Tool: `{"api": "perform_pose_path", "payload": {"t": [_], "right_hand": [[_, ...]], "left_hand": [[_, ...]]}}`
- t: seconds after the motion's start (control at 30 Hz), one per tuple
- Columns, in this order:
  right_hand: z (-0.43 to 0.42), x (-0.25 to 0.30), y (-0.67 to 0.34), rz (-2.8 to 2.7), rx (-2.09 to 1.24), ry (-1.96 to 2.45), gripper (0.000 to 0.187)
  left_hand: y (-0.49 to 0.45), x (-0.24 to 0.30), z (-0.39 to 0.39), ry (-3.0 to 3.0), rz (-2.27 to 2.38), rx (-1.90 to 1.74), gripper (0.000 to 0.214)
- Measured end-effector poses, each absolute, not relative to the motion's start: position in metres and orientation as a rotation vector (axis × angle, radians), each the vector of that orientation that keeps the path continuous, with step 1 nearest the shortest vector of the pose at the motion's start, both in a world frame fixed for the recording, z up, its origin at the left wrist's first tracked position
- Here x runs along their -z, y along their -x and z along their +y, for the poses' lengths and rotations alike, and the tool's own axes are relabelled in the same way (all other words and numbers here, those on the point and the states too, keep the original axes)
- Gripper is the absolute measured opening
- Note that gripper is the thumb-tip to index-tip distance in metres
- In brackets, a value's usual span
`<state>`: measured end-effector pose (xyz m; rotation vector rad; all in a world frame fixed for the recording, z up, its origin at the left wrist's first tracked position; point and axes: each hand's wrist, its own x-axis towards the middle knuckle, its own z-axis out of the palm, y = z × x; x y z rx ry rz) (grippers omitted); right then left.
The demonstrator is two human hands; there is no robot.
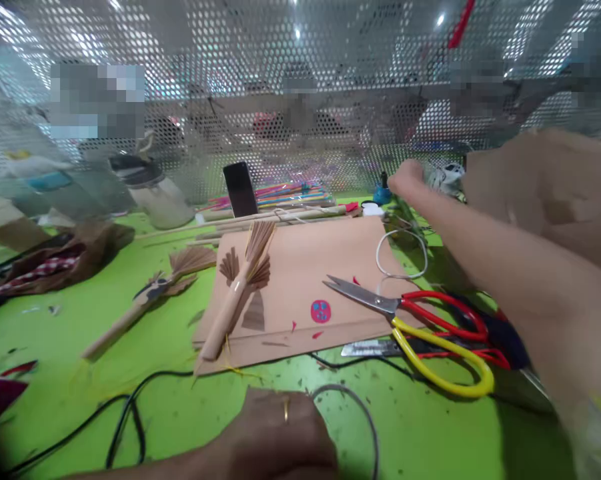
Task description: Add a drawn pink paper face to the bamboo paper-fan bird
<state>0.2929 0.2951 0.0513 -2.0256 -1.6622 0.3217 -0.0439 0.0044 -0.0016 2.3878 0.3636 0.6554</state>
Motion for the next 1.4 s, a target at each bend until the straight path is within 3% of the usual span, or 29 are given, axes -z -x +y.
{"api": "perform_pose_path", "payload": {"t": [0.13,0.27,0.4,0.87,1.1,1.4], "right_hand": [[0.233,-0.048,-0.276,-1.7,-0.159,1.993,0.034],[0.153,-0.031,-0.232,-2.118,-0.244,1.707,0.013],[0.105,-0.028,-0.192,-2.552,-0.348,1.359,0.014],[0.117,-0.039,-0.142,-3.223,-0.363,1.028,0.028],[0.117,-0.036,-0.147,-3.238,-0.297,1.022,0.012],[0.108,-0.025,-0.156,-3.103,-0.272,1.109,0.008]], "left_hand": [[0.039,0.003,0.005,-2.47,0.272,-0.719,0.019],[0.034,0.002,-0.001,-2.697,0.259,-0.748,0.015],[0.033,0.001,-0.004,-2.755,0.3,-0.708,0.017],[0.037,0.009,-0.007,-2.871,0.331,-0.614,0.014],[0.036,0.013,-0.005,-2.882,0.333,-0.608,0.016],[0.036,0.014,0.0,-2.822,0.37,-0.571,0.013]]}}
